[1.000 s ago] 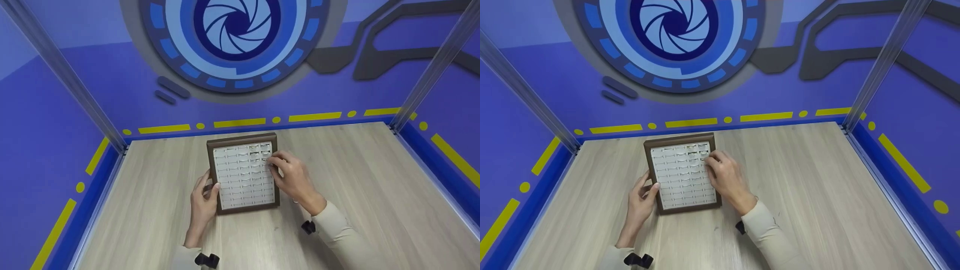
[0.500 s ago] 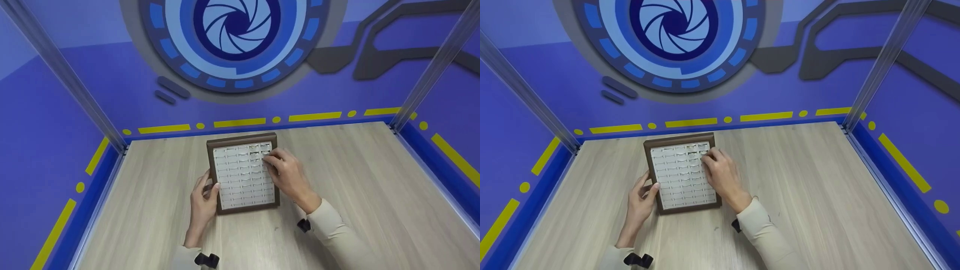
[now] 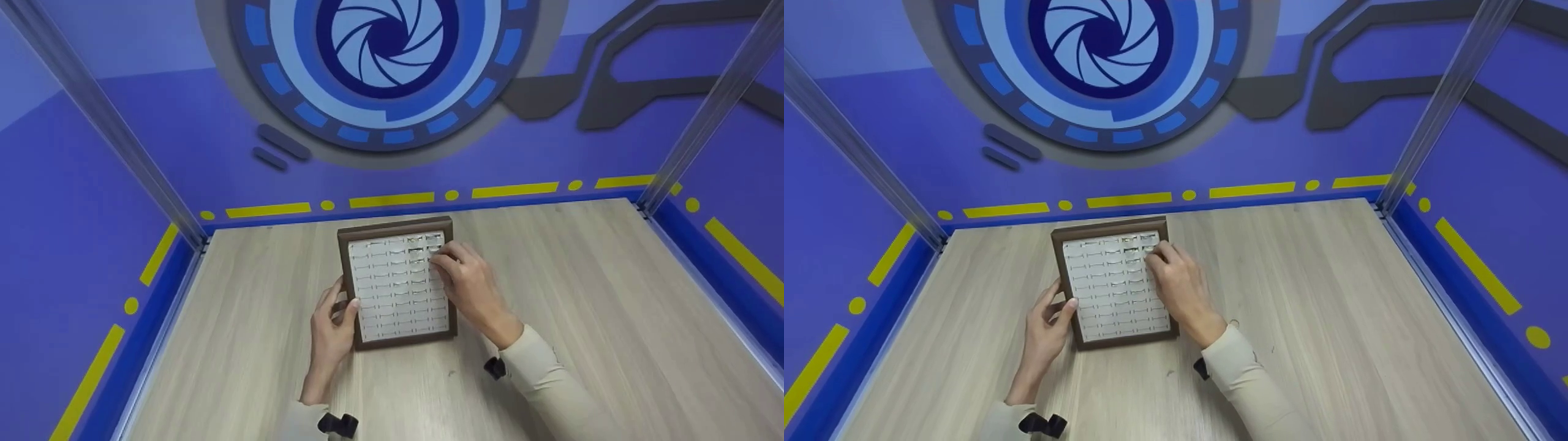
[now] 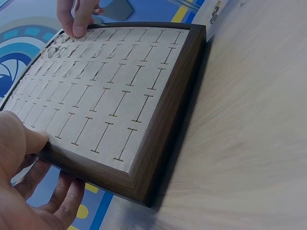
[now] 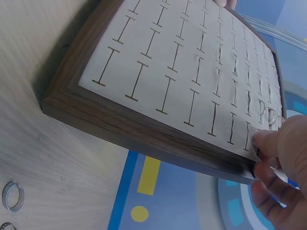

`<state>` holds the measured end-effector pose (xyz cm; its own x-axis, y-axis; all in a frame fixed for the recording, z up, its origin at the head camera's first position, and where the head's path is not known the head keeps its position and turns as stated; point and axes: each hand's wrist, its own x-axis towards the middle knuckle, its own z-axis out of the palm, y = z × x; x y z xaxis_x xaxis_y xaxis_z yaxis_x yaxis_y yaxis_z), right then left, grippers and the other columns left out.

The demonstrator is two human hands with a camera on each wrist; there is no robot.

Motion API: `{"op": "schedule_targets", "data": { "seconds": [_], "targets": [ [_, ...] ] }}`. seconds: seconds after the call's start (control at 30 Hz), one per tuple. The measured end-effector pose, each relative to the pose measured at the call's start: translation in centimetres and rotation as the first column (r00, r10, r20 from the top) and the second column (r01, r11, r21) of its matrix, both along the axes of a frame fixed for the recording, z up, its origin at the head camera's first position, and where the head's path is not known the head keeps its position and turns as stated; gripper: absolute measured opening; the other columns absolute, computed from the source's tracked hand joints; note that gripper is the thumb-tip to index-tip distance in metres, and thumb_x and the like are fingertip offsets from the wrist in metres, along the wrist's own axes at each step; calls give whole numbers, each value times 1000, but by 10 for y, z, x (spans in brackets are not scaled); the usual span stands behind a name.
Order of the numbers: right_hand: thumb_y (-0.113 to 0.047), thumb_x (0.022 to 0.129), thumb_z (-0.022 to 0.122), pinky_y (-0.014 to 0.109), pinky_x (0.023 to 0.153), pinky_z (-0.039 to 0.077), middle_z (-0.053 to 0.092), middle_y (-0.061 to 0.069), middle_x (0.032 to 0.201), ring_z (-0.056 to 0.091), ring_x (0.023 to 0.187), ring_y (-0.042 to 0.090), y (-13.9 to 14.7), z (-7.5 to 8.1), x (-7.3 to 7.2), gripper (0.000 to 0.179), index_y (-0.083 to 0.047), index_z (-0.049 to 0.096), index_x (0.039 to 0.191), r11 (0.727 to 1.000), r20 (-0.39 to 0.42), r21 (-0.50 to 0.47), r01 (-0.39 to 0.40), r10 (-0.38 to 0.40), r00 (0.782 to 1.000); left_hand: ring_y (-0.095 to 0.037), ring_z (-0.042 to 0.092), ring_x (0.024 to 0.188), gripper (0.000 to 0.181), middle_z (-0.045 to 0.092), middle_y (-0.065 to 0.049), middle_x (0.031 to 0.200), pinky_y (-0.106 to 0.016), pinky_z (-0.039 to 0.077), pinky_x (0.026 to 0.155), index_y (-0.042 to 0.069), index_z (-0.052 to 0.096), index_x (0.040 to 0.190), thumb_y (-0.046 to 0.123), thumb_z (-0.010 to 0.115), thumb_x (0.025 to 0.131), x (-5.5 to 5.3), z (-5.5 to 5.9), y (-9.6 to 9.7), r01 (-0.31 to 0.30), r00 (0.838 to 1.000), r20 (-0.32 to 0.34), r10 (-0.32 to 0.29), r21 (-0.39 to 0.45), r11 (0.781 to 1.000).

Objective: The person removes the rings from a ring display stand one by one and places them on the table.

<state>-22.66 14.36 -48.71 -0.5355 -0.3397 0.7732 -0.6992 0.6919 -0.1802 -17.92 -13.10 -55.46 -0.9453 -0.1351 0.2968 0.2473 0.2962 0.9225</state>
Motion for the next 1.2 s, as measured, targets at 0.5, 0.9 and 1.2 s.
{"op": "schedule_targets", "data": {
  "seconds": [0.5,0.9,1.2],
  "targets": [
    [5,92,79,35,75,62,71,6,101,71,86,23,3,2,7,15,-5,79,103,1000,24,-11,-13,14,1000,-32,72,109,57,66,-14,135,-45,63,94,8,51,158,13,69,105,1,0,0,-1,1000,-6,1,-14,1000],
    [5,92,80,35,74,62,69,6,99,70,85,22,4,3,9,13,-5,79,101,1000,40,-14,-18,18,999,-32,73,107,58,66,-15,133,-45,63,94,9,52,158,13,71,103,1,1,0,-22,1000,-4,22,-17,1000],
    [7,90,80,33,75,63,70,6,100,71,86,22,5,3,11,15,-4,79,100,1000,40,-14,-13,14,999,-32,73,109,57,65,-14,134,-49,62,96,10,52,158,10,70,103,1,2,1,-15,1000,-4,15,-9,1000]
  ]
}}
